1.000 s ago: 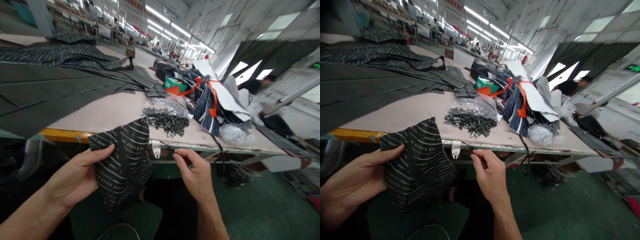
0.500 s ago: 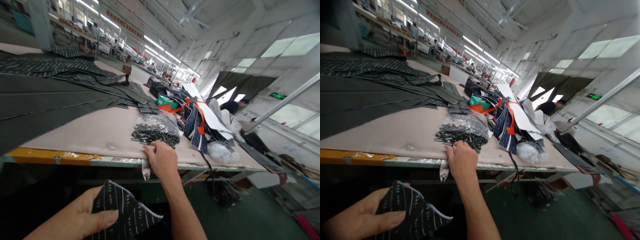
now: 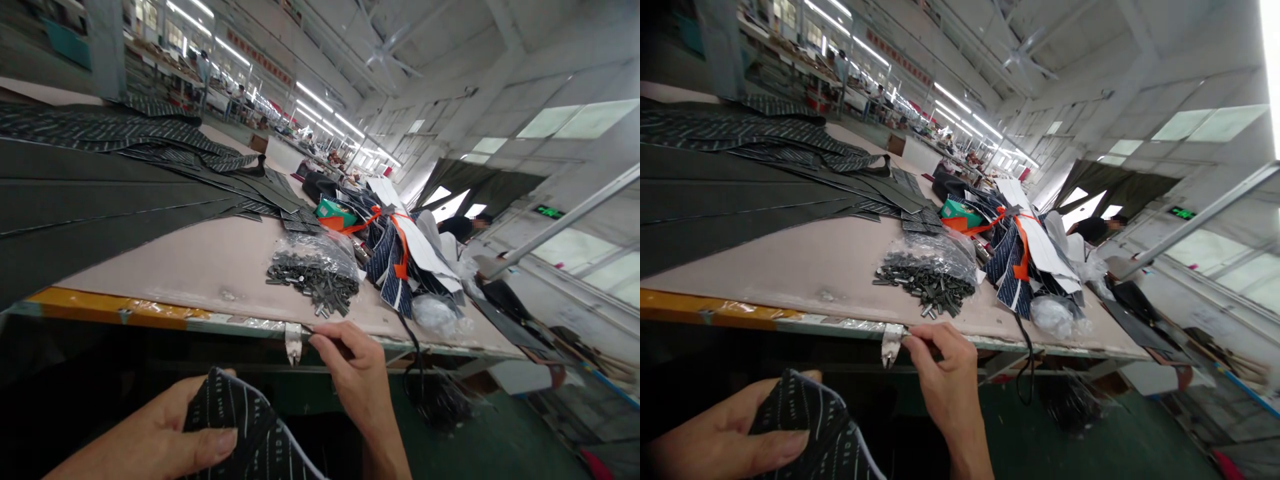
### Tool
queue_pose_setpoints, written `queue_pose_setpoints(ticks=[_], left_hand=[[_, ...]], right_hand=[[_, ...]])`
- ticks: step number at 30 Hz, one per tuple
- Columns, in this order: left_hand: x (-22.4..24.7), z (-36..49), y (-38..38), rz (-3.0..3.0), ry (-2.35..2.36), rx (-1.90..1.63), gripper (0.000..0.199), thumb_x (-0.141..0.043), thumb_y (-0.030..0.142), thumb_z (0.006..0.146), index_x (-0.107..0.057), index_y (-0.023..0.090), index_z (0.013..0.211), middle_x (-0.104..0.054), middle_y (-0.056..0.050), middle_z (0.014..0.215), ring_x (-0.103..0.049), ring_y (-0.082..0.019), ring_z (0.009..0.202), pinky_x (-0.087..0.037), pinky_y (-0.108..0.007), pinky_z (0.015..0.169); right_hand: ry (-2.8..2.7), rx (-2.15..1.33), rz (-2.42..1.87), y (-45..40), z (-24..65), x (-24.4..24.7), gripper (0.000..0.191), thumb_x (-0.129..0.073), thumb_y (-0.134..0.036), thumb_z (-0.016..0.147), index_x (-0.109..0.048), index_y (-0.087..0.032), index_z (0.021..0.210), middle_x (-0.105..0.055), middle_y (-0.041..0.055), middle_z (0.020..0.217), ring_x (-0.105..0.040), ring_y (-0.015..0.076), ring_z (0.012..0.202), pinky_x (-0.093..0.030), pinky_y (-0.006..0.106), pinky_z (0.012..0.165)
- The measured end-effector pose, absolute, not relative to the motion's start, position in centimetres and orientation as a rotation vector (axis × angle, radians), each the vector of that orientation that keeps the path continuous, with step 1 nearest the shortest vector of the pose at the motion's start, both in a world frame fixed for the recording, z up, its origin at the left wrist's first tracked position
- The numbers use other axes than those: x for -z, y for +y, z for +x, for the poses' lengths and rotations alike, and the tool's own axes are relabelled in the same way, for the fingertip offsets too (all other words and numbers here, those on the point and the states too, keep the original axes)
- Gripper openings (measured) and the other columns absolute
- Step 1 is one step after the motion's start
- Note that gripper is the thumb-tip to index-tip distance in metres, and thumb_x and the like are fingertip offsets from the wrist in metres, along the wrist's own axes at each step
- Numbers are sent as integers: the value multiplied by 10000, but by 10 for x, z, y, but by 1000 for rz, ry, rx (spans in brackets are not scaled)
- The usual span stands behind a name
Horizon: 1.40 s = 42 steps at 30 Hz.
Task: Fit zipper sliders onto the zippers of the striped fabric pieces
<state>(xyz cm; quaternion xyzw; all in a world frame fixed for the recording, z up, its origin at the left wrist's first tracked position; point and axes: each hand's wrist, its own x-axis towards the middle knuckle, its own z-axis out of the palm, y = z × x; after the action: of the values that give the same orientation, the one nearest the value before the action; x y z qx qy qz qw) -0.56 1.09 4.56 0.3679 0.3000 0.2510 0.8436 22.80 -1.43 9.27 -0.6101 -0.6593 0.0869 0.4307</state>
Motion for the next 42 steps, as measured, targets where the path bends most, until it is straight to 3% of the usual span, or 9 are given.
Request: queue_pose_setpoints(ticks=[6, 13, 19, 25, 30, 32, 36, 40, 42], left_hand=[[-30, -5, 8, 854, 515, -419, 210, -887, 417, 717, -818, 255, 832, -793, 39, 780, -696, -190, 744, -522, -260, 703], [-18, -6, 11, 881, 460, -361, 271, -872, 373, 765, -795, 214, 971, -826, -23, 918, -734, -238, 866, -545, -320, 807], [-17, -11, 12, 892, 493, -388, 256, -881, 392, 765, -802, 241, 956, -808, 7, 890, -707, -203, 832, -538, -271, 761], [-14, -9, 8, 860, 604, -416, 327, -918, 403, 701, -817, 271, 982, -817, 2, 855, -741, -251, 885, -579, -312, 804], [-38, 6, 6, 827, 635, -499, 307, -951, 453, 615, -827, 242, 800, -802, 3, 714, -717, -206, 733, -562, -255, 692], [-41, 10, 6, 851, 694, -504, 340, -951, 480, 595, -834, 230, 793, -802, -5, 692, -700, -197, 683, -545, -245, 648], [-32, 17, 3, 947, 766, -499, 328, -918, 504, 633, -848, 227, 793, -824, -21, 756, -695, -208, 708, -546, -264, 681], [-24, 24, 1, 1109, 713, -533, 247, -867, 469, 727, -847, 243, 825, -805, -6, 779, -675, -205, 734, -522, -267, 704], [-24, 27, 2, 1169, 737, -559, 256, -856, 473, 749, -841, 236, 845, -789, -6, 773, -666, -196, 739, -498, -255, 691]], right_hand=[[-1688, -168, -1385, -52, 219, -73, 122, -736, -103, 883, -759, -204, 946, -761, 31, 881, -729, 172, 803, -578, 248, 752], [-1947, 138, -1256, -40, 212, -59, 119, -663, -132, 973, -753, -165, 1044, -769, 83, 924, -730, 191, 811, -617, 276, 772], [-2048, 191, -1335, -36, 213, -64, 170, -648, -82, 966, -714, -147, 1110, -778, 89, 947, -721, 218, 846, -596, 310, 799], [-1951, -44, -1346, -21, 218, -70, 177, -733, -129, 915, -742, -176, 1085, -778, 80, 999, -724, 205, 882, -584, 302, 851], [-1314, -543, -1265, -39, 227, -48, 202, -704, -342, 915, -790, -234, 1062, -755, 41, 910, -659, 149, 663, -568, 258, 647], [-1081, -797, -1173, -56, 226, -38, 274, -714, -447, 883, -808, -242, 1037, -777, 48, 889, -685, 166, 676, -571, 259, 626], [-933, -997, -1317, -81, 209, -32, 392, -925, -270, 588, -848, -235, 971, -807, 44, 865, -704, 194, 740, -564, 241, 661], [-900, -901, -1369, -82, 194, -33, 115, -849, -241, 674, -857, -218, 786, -745, 19, 696, -637, 149, 611, -503, 215, 561], [-960, -814, -1372, -80, 192, -31, 87, -825, -211, 707, -853, -220, 789, -730, 11, 686, -635, 140, 596, -493, 211, 549]])
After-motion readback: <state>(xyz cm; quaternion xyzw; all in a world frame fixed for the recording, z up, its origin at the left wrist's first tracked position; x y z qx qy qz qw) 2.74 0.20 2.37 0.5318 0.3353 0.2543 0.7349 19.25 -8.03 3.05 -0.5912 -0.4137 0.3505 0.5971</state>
